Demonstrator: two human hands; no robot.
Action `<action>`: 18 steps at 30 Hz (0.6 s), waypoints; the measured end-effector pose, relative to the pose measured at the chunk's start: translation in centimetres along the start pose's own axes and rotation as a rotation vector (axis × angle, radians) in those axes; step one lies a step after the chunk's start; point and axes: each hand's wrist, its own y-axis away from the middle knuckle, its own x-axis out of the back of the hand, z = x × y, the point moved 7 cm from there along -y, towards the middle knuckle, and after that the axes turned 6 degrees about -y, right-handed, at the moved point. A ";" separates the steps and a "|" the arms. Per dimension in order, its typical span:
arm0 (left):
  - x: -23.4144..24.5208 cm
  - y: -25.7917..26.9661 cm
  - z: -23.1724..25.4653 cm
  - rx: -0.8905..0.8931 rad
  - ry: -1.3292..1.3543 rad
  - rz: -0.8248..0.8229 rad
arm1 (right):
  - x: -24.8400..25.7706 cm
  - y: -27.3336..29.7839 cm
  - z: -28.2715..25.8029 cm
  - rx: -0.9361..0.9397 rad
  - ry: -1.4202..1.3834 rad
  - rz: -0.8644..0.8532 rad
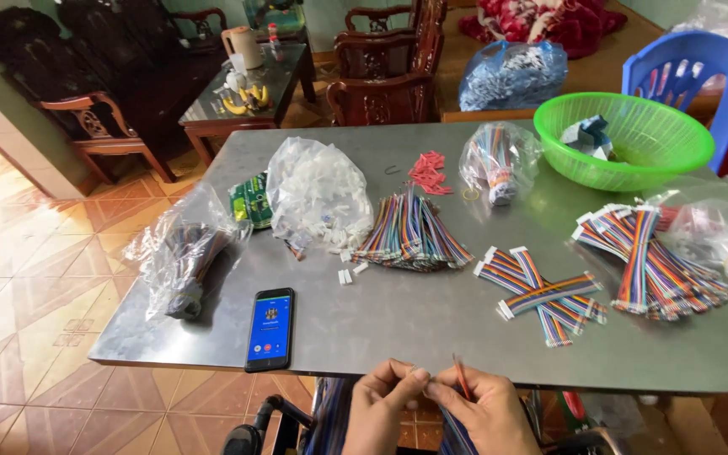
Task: Manually assembling wire harnesses by inserting bundles of colored wires into plastic connectors.
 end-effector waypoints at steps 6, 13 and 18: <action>-0.5 -1.2 1.5 0.087 -0.041 -0.044 | 0.8 -1.6 0.4 -0.162 -0.152 0.007; 2.9 -8.6 12.5 -0.436 -1.205 0.326 | 3.0 -3.3 0.7 -0.193 -0.116 0.082; 3.0 -13.5 13.0 -0.588 -1.489 0.345 | 3.4 -4.4 1.4 -0.121 -0.151 0.037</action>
